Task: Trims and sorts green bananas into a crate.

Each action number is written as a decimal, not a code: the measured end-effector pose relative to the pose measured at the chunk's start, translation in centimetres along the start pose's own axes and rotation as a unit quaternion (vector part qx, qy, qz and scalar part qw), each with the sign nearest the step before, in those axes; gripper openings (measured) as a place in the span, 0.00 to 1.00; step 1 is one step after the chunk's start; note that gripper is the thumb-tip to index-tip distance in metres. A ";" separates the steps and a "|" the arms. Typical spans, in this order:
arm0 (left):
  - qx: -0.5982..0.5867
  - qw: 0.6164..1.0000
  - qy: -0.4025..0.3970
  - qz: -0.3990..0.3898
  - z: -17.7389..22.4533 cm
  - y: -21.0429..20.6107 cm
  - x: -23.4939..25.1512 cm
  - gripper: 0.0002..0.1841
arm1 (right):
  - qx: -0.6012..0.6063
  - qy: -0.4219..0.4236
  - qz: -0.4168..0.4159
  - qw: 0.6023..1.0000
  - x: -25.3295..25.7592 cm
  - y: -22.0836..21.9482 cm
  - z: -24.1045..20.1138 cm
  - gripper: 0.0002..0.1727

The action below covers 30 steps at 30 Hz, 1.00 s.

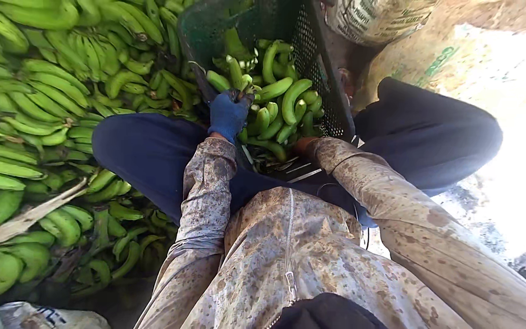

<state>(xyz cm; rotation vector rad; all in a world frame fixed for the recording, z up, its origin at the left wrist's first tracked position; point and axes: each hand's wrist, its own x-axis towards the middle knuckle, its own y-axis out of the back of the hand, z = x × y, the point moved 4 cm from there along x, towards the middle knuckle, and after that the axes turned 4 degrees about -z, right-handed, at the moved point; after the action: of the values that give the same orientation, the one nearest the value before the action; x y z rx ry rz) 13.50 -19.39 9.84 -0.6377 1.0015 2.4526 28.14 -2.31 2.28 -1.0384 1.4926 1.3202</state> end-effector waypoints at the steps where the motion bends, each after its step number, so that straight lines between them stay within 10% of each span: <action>1: 0.005 1.000 0.010 -0.009 -0.2 -0.1 0.0 0.21 | 0.002 0.003 -0.004 1.000 -0.1 0.3 0.1 0.21; 14: -0.037 0.999 0.020 0.004 -0.3 0.3 0.3 0.20 | 0.049 0.196 0.126 0.971 -2.5 2.5 3.8 0.15; 20: -0.240 0.924 -0.283 0.088 2.2 0.9 -0.3 0.58 | 0.219 0.183 0.204 0.936 -5.7 3.9 6.6 0.20; 24: 0.022 0.991 -0.097 0.094 0.5 -0.4 -1.4 0.54 | 0.277 0.159 0.275 0.907 -10.8 6.6 10.2 0.22; 30: 0.199 0.978 -0.020 0.056 0.5 -8.6 -2.6 0.63 | 0.353 0.174 0.423 0.816 -19.3 11.9 13.0 0.16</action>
<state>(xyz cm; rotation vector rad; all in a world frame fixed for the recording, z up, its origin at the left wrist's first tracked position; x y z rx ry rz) 20.08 -13.90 6.94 -0.4039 1.4929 2.2454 23.13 12.50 23.20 -0.0740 2.6324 0.9398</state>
